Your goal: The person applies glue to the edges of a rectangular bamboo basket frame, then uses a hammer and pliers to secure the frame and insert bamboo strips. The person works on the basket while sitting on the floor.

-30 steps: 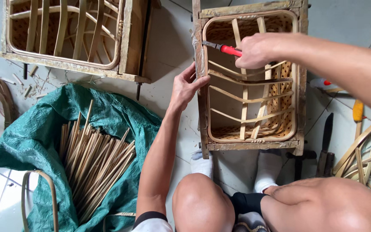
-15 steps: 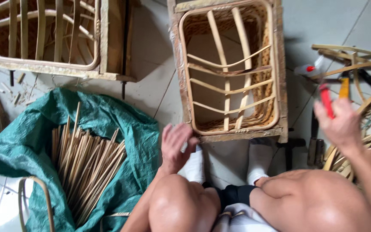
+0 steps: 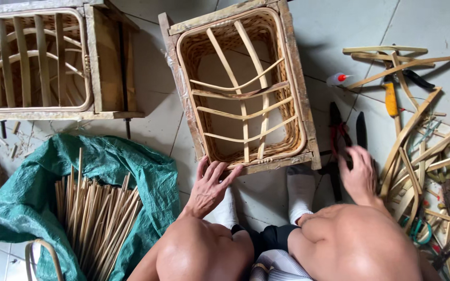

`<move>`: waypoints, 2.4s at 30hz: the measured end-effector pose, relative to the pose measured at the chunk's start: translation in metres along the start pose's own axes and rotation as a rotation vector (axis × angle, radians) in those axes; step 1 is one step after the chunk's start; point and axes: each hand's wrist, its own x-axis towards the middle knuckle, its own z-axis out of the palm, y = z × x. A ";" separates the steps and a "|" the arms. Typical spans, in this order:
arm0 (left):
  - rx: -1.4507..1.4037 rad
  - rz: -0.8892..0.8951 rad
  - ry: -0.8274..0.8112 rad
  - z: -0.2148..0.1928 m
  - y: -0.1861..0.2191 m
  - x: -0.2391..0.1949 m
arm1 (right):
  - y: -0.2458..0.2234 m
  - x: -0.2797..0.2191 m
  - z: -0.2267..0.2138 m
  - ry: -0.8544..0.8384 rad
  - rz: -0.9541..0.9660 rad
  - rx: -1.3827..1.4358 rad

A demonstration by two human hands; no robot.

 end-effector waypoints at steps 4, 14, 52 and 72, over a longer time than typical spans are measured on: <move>-0.024 0.004 0.011 0.000 0.000 0.001 | 0.003 -0.004 0.012 0.019 0.060 -0.002; -0.019 -0.009 0.051 0.006 0.000 0.000 | -0.001 -0.010 0.032 0.101 0.199 -0.024; -0.076 -0.014 0.056 0.009 -0.004 -0.007 | 0.195 -0.039 0.185 0.585 0.484 0.253; -1.399 -1.001 0.359 0.013 -0.063 0.011 | 0.244 0.113 0.043 0.727 0.414 0.280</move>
